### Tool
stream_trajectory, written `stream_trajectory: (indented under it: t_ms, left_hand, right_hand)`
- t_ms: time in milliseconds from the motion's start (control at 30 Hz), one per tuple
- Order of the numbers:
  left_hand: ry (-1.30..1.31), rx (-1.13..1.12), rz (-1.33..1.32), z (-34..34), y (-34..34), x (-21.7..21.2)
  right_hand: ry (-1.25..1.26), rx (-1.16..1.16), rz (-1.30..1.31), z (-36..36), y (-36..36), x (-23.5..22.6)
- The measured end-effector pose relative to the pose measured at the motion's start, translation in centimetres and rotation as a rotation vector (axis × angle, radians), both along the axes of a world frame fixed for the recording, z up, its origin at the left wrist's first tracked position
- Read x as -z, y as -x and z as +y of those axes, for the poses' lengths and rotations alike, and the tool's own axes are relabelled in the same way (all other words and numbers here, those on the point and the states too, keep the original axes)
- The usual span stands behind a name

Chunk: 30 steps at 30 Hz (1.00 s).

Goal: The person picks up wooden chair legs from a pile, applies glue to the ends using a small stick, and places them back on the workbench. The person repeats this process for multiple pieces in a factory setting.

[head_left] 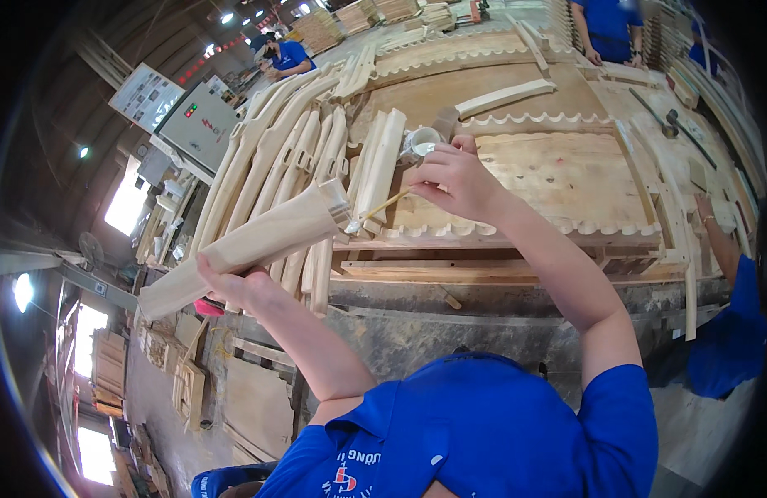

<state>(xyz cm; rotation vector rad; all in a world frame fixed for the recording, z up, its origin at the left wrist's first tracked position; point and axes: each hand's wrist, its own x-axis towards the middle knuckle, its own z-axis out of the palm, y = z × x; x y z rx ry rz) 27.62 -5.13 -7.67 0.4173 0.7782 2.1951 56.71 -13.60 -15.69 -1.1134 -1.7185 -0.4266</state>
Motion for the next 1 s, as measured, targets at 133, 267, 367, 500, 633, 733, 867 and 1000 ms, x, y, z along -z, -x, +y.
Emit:
stream_trajectory:
  t_ms: [133, 267, 367, 500, 633, 733, 867, 1000]
  left_hand:
    - [0.033, 0.038, 0.024, 1.0, 0.9, 0.0]
    - [0.078, 0.094, 0.038, 1.5, 1.3, 0.0]
    - [0.103, 0.104, 0.045, 2.1, 1.6, 0.3]
    - [0.12, 0.149, 0.122, 3.0, 2.2, 0.7]
    - [0.136, 0.082, 0.073, 3.1, 1.9, 0.5]
    - [0.128, 0.079, 0.099, 2.8, 2.0, 0.4]
    - [0.157, 0.088, 0.117, 2.3, 1.3, -0.1]
    - [0.184, 0.08, 0.125, 2.1, 1.1, -0.1]
  right_hand:
    - [0.092, 0.097, 0.027, -0.2, -0.9, 0.3]
    - [0.029, 0.155, 0.062, 1.0, -0.3, 0.5]
    - [0.026, 0.178, 0.085, 1.9, 0.7, 0.3]
    - [-0.06, 0.266, 0.046, 2.4, 1.3, 0.6]
    - [-0.072, 0.248, -0.015, 1.9, 1.2, 1.3]
    - [-0.064, 0.189, -0.007, 1.5, 0.9, 1.5]
    - [0.015, 0.121, -0.017, 0.6, 0.1, 1.9]
    - [0.08, 0.149, -0.025, 0.2, -0.6, 2.0]
